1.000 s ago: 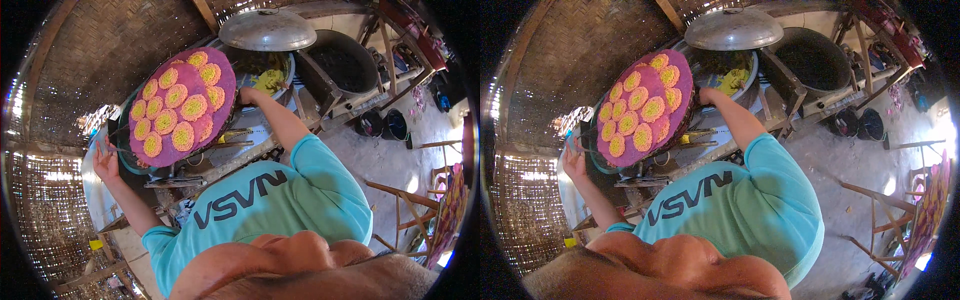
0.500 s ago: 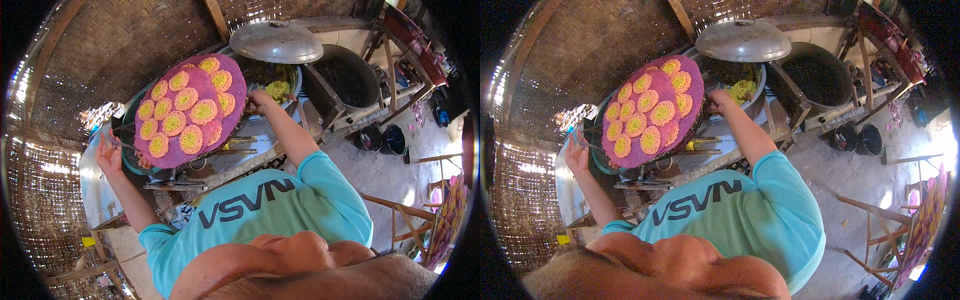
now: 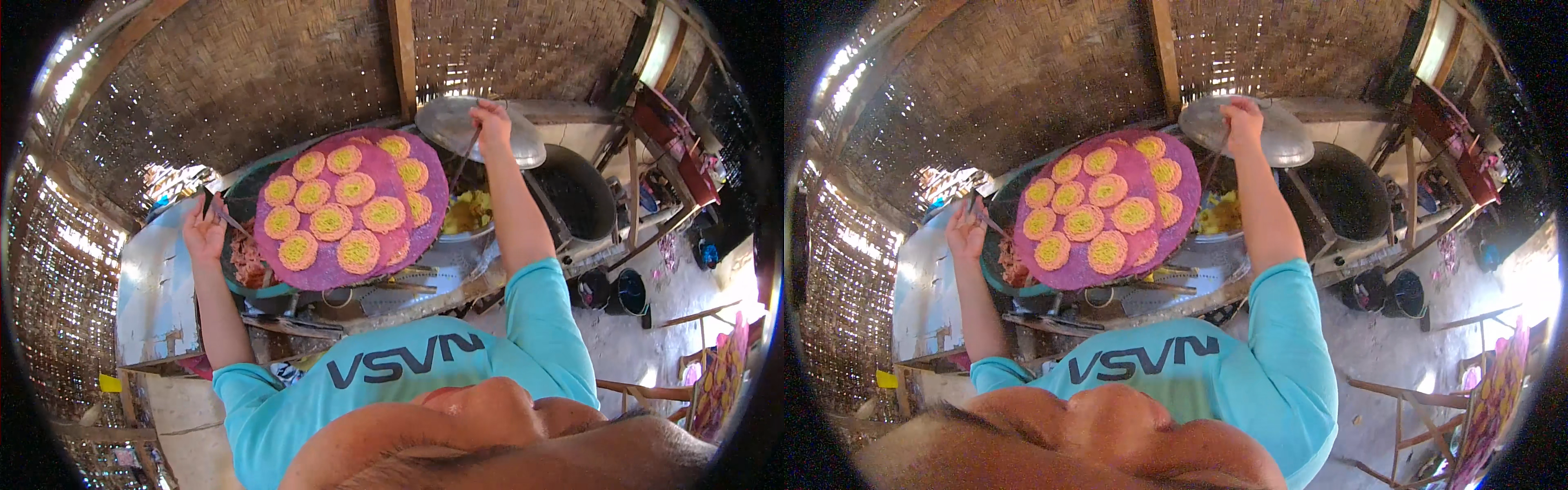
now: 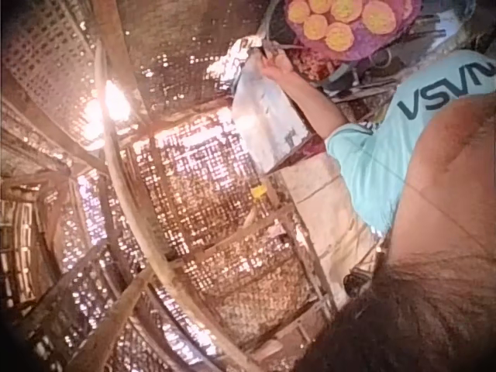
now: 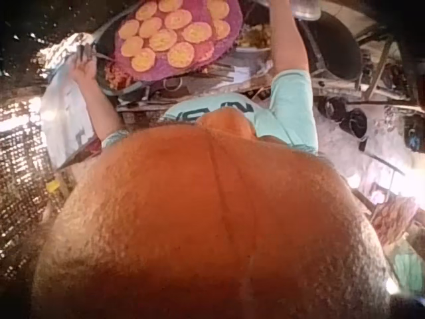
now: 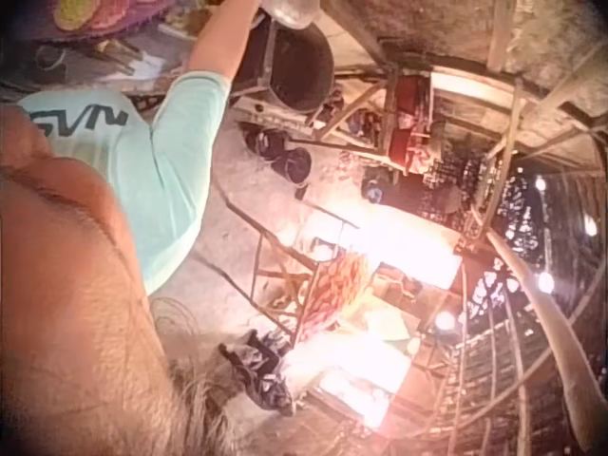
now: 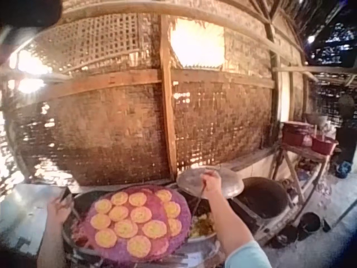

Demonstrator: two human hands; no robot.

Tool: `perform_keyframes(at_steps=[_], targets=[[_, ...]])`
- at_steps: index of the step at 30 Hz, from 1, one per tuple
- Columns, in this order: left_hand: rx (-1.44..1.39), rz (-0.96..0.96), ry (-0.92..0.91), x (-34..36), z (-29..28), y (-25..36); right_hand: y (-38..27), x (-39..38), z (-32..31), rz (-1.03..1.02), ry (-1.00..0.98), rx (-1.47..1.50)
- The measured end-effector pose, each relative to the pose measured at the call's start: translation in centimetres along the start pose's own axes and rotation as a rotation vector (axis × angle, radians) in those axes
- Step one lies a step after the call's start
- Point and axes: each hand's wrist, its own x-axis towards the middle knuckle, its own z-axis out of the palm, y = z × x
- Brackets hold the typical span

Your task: The person picks up a circular tray with small yellow and pink crackers on it, places it into a large pot for steaming, then removes a grid and a cloth before using a tool to shape and place more pink crackers onto another tray.

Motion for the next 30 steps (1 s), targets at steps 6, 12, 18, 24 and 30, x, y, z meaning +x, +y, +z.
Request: perform_keyframes(at_steps=[6,12,18,24,30], targets=[[0.015,-0.126,-0.116,0.0,0.2,1.7,-8.1,-0.3,4.4,-0.179,-0.312,-1.214],[0.008,-0.248,-0.253,0.0,1.4,2.4,-10.4,-2.5,6.7,-0.086,-0.702,-2.218],[-0.031,-0.332,-0.345,0.1,5.3,2.1,-10.8,-4.4,5.9,-0.040,-0.295,-0.845],[0.070,-0.389,-0.403,-1.2,12.6,2.1,-18.5,-8.4,3.8,0.025,-0.037,-0.227],[0.024,-0.424,-0.654,-0.2,16.4,2.0,-26.6,-14.6,1.5,-0.116,0.014,-0.296]])
